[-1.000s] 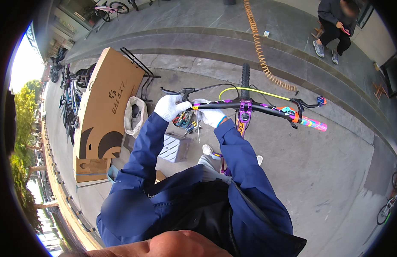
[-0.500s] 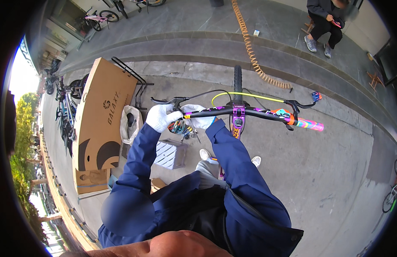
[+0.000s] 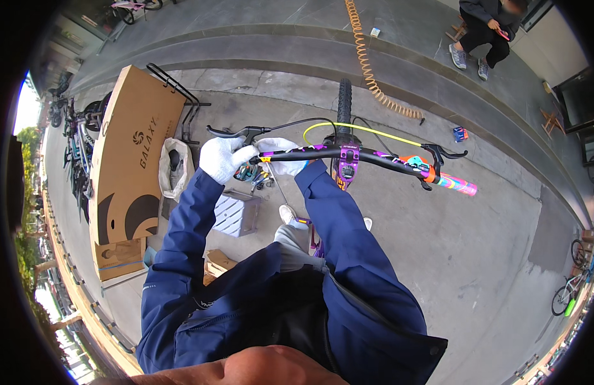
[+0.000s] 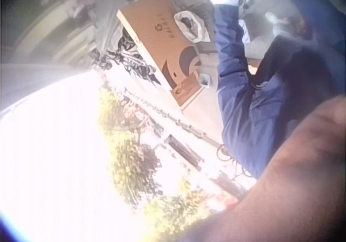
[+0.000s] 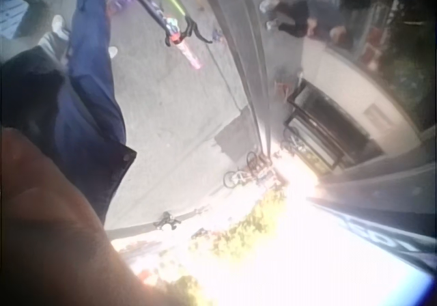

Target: The person adjusts the handlebar stem and brake levers on a purple bicycle using a screwdriver. They tighten bolts on the stem and reposition the brake levers, then briefly touch the seat.

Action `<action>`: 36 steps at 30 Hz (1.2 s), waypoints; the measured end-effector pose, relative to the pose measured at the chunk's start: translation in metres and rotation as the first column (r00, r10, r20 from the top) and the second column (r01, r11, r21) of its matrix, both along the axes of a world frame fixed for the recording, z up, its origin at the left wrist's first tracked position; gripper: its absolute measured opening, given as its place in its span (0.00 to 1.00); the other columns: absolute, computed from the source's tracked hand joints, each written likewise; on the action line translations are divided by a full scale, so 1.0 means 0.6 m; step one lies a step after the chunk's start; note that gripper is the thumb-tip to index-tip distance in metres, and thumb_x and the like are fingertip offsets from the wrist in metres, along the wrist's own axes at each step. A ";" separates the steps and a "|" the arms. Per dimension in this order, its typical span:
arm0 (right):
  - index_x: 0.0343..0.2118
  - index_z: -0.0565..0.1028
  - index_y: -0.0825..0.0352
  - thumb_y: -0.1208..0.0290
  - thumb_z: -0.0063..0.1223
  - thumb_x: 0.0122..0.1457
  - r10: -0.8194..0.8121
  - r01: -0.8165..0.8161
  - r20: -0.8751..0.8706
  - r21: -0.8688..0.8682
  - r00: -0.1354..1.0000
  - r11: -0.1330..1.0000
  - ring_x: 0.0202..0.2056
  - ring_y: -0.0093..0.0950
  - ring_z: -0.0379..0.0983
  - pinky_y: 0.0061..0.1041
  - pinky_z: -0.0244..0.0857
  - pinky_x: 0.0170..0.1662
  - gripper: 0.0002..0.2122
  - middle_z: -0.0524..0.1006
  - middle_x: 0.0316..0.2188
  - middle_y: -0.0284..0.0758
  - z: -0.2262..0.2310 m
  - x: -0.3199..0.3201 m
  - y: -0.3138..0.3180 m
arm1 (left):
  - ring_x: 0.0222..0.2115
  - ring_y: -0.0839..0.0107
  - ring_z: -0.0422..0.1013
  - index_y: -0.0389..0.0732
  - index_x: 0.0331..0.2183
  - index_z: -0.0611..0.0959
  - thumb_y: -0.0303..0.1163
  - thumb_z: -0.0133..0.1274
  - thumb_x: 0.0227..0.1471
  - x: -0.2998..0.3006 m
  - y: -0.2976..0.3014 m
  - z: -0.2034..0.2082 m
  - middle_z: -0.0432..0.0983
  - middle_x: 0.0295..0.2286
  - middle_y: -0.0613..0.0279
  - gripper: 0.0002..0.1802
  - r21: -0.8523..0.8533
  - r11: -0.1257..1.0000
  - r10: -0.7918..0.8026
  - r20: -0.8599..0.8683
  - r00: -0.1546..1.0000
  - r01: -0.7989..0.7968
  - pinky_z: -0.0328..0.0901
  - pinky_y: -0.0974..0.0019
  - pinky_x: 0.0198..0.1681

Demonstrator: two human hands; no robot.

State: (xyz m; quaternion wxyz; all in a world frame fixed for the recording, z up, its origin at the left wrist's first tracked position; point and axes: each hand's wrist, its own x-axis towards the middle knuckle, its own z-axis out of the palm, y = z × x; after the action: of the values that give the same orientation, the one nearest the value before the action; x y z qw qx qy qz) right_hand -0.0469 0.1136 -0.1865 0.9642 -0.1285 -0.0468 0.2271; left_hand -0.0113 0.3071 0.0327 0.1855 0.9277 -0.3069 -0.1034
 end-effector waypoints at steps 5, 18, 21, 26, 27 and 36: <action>0.51 0.82 0.69 0.74 0.62 0.72 -0.136 0.132 -0.018 -0.146 0.990 0.980 0.37 0.36 0.86 0.37 0.85 0.42 0.09 0.87 0.42 0.40 0.007 0.016 0.009 | 0.27 0.48 0.82 0.37 0.38 0.93 0.64 0.63 0.61 0.011 -0.006 0.004 0.83 0.23 0.47 0.34 -0.002 1.000 -0.019 0.032 0.999 0.019 0.72 0.51 0.33; 0.61 0.78 0.75 0.72 0.58 0.75 -0.396 0.423 0.161 -0.470 0.904 0.774 0.44 0.23 0.82 0.24 0.79 0.47 0.16 0.86 0.48 0.38 0.058 -0.057 0.040 | 0.21 0.47 0.77 0.42 0.22 0.89 0.57 0.52 0.72 0.017 -0.022 -0.007 0.79 0.18 0.50 0.34 -0.094 0.995 0.048 0.252 0.966 -0.025 0.67 0.49 0.27; 0.63 0.76 0.75 0.73 0.58 0.75 -0.314 0.321 0.096 -0.470 0.945 0.822 0.48 0.26 0.83 0.26 0.79 0.51 0.18 0.86 0.52 0.41 0.065 -0.071 0.037 | 0.21 0.47 0.77 0.42 0.21 0.89 0.55 0.52 0.72 0.017 -0.021 -0.005 0.78 0.18 0.50 0.34 -0.069 0.997 0.056 0.251 0.966 -0.040 0.67 0.48 0.26; 0.60 0.78 0.75 0.73 0.55 0.75 -0.295 0.395 0.266 -0.687 0.918 0.610 0.46 0.27 0.84 0.27 0.79 0.50 0.16 0.86 0.50 0.41 0.108 -0.062 0.016 | 0.21 0.48 0.77 0.44 0.21 0.89 0.61 0.46 0.74 0.017 -0.024 -0.004 0.78 0.17 0.50 0.39 -0.066 0.998 0.039 0.237 0.971 -0.024 0.67 0.50 0.28; 0.60 0.78 0.74 0.73 0.55 0.75 -0.258 0.338 0.231 -0.778 0.938 0.530 0.44 0.26 0.83 0.27 0.78 0.48 0.15 0.86 0.48 0.39 0.119 -0.060 0.015 | 0.21 0.48 0.77 0.44 0.21 0.89 0.61 0.46 0.74 0.014 -0.024 -0.004 0.78 0.17 0.50 0.39 -0.078 0.996 0.058 0.208 0.976 -0.042 0.67 0.50 0.28; 0.50 0.80 0.70 0.61 0.51 0.78 -0.385 0.367 0.148 -0.720 0.911 0.590 0.26 0.21 0.73 0.23 0.66 0.30 0.15 0.79 0.27 0.30 0.147 -0.108 0.066 | 0.20 0.47 0.76 0.43 0.22 0.88 0.55 0.48 0.75 0.014 -0.022 -0.002 0.78 0.17 0.50 0.35 -0.072 0.997 -0.012 0.270 0.963 0.033 0.67 0.50 0.26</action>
State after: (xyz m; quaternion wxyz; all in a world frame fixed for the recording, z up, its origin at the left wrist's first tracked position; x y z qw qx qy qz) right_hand -0.1115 0.1532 -0.0986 0.8565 -0.5083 0.0876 0.0193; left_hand -0.0030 0.2939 0.0317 0.1761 0.9218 -0.3436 0.0334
